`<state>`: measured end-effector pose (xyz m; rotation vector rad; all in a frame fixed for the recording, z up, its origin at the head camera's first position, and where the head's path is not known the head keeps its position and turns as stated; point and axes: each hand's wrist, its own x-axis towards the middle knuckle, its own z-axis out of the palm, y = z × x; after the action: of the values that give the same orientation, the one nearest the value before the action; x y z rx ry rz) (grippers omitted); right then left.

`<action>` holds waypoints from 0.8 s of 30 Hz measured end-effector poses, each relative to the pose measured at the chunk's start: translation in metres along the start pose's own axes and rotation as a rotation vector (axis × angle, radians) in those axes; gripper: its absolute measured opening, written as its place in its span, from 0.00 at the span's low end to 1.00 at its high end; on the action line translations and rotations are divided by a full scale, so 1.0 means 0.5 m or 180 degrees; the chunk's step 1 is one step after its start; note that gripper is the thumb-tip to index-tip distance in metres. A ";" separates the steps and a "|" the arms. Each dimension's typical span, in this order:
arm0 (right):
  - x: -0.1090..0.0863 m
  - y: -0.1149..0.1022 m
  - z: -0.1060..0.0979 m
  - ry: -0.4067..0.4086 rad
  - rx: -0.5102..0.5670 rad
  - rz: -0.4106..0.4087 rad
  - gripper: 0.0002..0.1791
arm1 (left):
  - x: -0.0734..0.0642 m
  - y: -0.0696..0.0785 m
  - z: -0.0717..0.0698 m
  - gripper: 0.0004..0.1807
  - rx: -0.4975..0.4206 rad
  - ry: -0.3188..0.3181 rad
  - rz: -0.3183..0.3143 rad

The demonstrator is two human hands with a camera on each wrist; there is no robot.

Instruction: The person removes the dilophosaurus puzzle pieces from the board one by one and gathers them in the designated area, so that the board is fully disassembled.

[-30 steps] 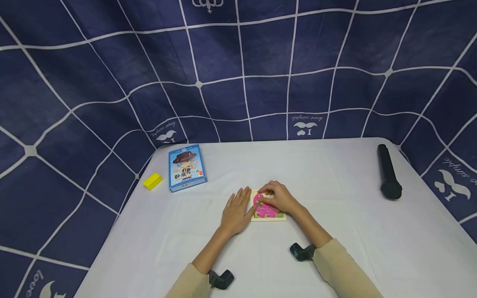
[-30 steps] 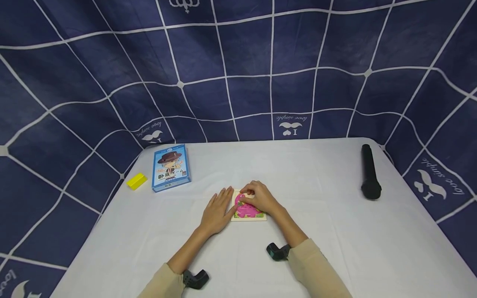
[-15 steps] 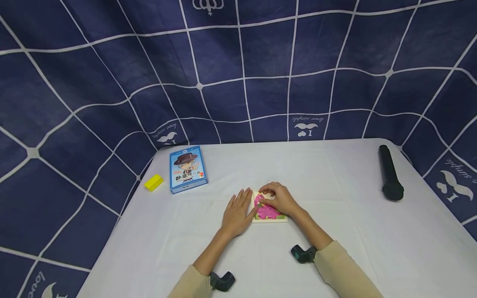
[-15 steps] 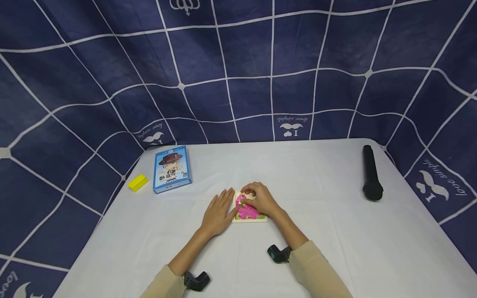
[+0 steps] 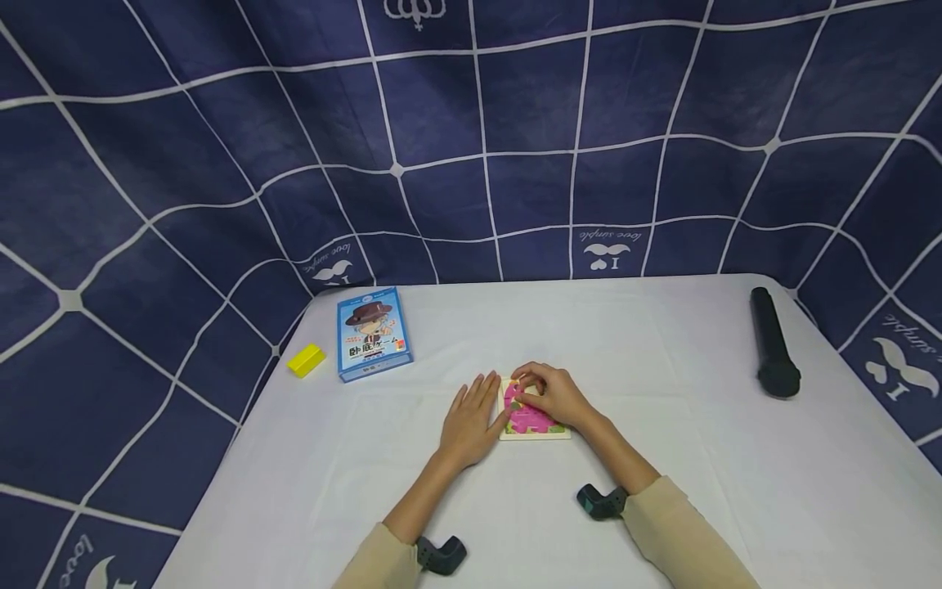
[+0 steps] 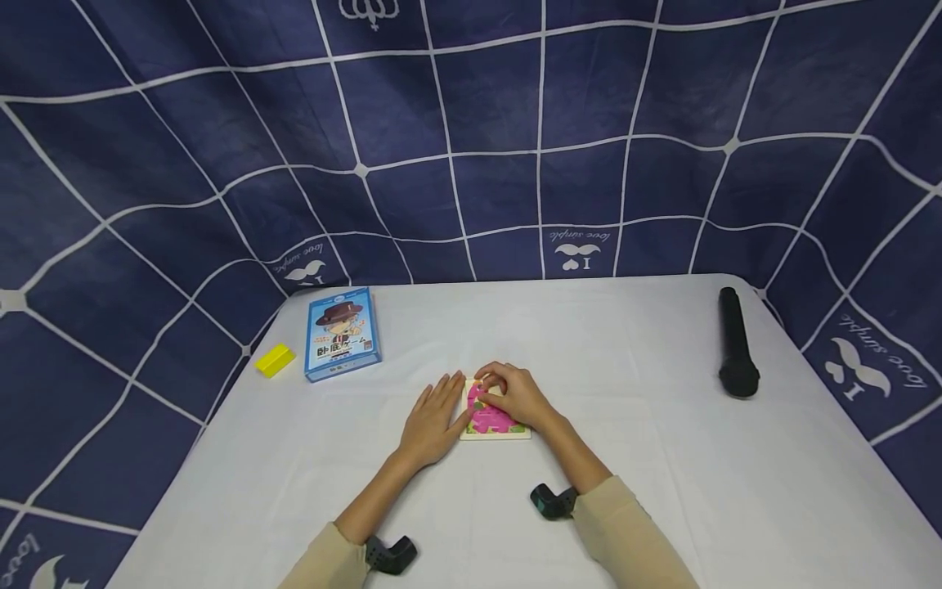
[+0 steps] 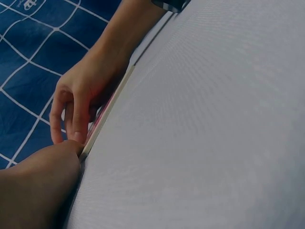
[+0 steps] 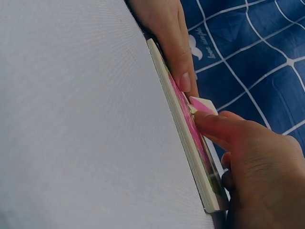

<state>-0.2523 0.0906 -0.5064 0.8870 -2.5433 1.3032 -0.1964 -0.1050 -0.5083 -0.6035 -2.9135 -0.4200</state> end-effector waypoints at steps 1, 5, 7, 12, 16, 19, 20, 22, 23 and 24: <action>-0.001 0.000 0.000 0.0001 0.0034 -0.0003 0.16 | 0.000 0.000 0.000 0.35 -0.0006 0.0006 0.0005; -0.004 -0.003 -0.002 0.0035 0.0167 0.0081 0.15 | -0.001 0.002 -0.001 0.35 -0.0039 0.0005 0.0006; -0.005 -0.005 -0.004 0.0062 0.0208 0.0136 0.15 | 0.000 0.002 0.000 0.35 -0.0046 -0.0004 0.0000; -0.009 -0.014 -0.017 0.0134 0.0324 0.0228 0.15 | 0.000 0.003 0.003 0.35 -0.0056 -0.0007 -0.0009; -0.017 -0.024 -0.036 0.0202 0.0368 0.0268 0.16 | 0.000 0.004 0.004 0.35 -0.0048 0.0007 -0.0014; -0.028 -0.029 -0.055 0.0258 0.0395 0.0286 0.16 | 0.000 0.004 0.003 0.35 -0.0043 0.0022 -0.0020; -0.032 -0.030 -0.062 0.0279 0.0412 0.0298 0.16 | 0.000 0.004 0.003 0.35 -0.0040 0.0018 -0.0027; -0.041 -0.031 -0.078 0.0341 0.0501 0.0327 0.17 | 0.000 0.004 0.002 0.35 -0.0043 0.0009 -0.0040; -0.046 -0.030 -0.086 0.0367 0.0557 0.0359 0.17 | 0.000 0.003 0.001 0.35 -0.0044 0.0007 -0.0042; -0.052 -0.028 -0.095 0.0399 0.0589 0.0380 0.18 | 0.000 0.003 0.001 0.35 -0.0047 0.0003 -0.0046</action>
<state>-0.2295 0.1325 -0.4777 0.6678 -2.4426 1.5969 -0.1955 -0.1036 -0.5084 -0.5846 -2.9181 -0.4437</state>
